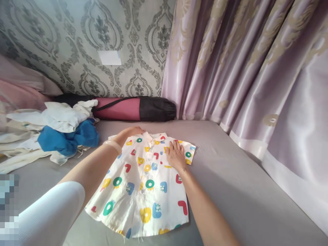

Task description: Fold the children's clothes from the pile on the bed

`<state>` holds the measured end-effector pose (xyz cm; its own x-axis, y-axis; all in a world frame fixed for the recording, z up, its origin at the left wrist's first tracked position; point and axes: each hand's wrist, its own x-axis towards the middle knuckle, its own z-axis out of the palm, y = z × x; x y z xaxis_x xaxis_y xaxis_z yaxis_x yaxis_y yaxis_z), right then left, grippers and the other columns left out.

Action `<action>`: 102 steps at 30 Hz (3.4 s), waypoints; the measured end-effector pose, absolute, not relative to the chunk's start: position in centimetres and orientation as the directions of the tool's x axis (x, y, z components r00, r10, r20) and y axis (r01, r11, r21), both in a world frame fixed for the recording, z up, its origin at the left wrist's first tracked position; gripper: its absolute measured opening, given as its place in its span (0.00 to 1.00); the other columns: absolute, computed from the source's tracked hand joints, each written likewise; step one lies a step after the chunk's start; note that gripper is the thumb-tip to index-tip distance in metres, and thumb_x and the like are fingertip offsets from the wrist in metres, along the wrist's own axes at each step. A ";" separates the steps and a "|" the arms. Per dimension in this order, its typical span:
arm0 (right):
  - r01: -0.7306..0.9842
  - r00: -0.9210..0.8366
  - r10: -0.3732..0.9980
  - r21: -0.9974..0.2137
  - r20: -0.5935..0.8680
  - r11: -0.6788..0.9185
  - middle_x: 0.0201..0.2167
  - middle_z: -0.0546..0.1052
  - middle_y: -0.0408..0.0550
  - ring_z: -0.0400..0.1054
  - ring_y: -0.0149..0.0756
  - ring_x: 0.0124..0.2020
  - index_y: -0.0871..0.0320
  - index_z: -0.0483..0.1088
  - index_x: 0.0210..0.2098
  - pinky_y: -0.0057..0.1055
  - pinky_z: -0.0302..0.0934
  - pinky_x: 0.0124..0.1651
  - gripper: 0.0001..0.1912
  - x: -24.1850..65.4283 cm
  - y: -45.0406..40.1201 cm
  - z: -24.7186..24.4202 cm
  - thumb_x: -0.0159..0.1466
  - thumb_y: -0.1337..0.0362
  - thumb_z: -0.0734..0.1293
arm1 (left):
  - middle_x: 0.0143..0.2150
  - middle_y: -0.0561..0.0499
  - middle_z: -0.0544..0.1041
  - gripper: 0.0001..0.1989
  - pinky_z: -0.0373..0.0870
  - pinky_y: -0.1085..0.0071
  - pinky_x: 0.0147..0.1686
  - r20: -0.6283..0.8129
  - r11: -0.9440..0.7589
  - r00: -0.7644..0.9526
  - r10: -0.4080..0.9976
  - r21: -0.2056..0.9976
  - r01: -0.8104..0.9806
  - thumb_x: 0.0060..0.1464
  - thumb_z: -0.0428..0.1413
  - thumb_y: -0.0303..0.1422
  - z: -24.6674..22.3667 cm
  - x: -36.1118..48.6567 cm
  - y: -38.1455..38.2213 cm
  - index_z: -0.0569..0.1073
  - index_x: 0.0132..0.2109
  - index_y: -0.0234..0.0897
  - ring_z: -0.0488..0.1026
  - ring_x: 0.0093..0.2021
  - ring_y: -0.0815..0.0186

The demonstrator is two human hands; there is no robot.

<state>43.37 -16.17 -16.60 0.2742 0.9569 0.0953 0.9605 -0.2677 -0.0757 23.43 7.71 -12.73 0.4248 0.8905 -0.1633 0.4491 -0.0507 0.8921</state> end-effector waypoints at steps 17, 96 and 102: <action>0.962 0.270 0.960 -0.074 0.077 -0.265 0.70 0.53 0.59 0.42 0.47 0.71 0.63 0.54 0.68 0.45 0.36 0.68 0.31 43.1 -16.2 -16.1 0.72 0.54 0.46 | 0.35 0.46 0.76 0.06 0.57 0.54 0.54 0.110 -0.303 0.327 0.939 0.716 0.629 0.52 0.58 0.36 -15.8 23.5 3.7 0.71 0.35 0.40 0.69 0.52 0.50; 0.720 0.461 0.835 -0.423 -0.300 -0.549 0.19 0.67 0.38 0.62 0.30 0.22 0.54 0.60 0.28 0.26 0.47 0.23 0.12 40.4 -36.6 -10.4 0.64 0.55 0.61 | 0.23 0.57 0.65 0.29 0.54 0.73 0.22 -0.451 -0.067 0.615 0.647 0.770 0.635 0.50 0.55 0.54 -10.0 2.0 -19.9 0.75 0.51 0.39 0.59 0.23 0.70; 0.840 0.540 0.840 -0.029 -0.058 -0.542 0.38 0.77 0.53 0.72 0.43 0.39 0.57 0.69 0.38 0.35 0.60 0.38 0.08 37.9 -36.2 -8.5 0.68 0.62 0.59 | 0.36 0.47 0.73 0.26 0.69 0.67 0.32 -0.043 -0.362 0.457 0.888 0.547 0.755 0.55 0.50 0.56 -10.9 2.7 -19.4 0.78 0.46 0.41 0.71 0.34 0.61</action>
<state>37.94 -36.24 -8.54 0.5399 0.8397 -0.0579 0.8399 -0.5420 -0.0294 2.68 -19.39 -10.88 0.4571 0.8884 -0.0433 0.7549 -0.3618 0.5470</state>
